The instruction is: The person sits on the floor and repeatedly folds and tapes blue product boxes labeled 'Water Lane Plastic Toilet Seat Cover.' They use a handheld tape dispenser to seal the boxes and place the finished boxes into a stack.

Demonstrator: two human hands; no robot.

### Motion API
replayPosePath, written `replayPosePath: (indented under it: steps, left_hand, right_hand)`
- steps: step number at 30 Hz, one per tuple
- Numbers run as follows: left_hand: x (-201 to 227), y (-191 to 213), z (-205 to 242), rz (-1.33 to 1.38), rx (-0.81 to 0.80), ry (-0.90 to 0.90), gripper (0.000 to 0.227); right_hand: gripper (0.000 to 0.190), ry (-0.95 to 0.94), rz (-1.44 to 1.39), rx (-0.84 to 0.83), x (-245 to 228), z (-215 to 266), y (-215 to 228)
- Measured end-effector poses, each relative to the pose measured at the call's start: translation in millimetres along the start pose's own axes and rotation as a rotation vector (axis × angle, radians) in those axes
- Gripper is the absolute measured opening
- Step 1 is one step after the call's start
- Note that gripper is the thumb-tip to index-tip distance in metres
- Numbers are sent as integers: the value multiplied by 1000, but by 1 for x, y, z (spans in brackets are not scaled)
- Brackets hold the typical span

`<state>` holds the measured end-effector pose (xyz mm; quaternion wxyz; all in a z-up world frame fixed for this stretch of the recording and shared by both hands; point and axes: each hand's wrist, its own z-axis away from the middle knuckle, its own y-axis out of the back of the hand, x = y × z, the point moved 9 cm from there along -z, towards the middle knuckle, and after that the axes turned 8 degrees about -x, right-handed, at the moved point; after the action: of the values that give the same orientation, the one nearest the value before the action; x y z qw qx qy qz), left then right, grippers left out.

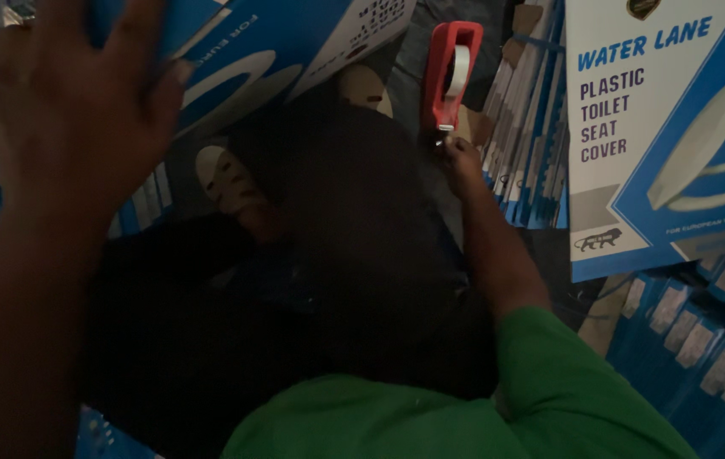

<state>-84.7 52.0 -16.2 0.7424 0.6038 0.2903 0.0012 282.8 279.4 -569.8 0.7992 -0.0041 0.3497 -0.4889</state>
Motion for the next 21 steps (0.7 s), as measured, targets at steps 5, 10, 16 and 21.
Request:
replayPosePath:
  steps: [5,10,16,21]
  left_hand:
    - [-2,4,-6,72,1,-25,59]
    - [-3,-3,-10,381,-97,51,57]
    - [0,10,-7,341,57,50,54]
    - [0,28,5,356,211,57,49]
  right_hand:
    - [17,-142,264,65,15,12,-2]
    - [18,103,112,-175,-80,66,-53]
    - [30,517,247,-161,-307,218,-160]
    - [26,572,458,-272,-344,276,-317]
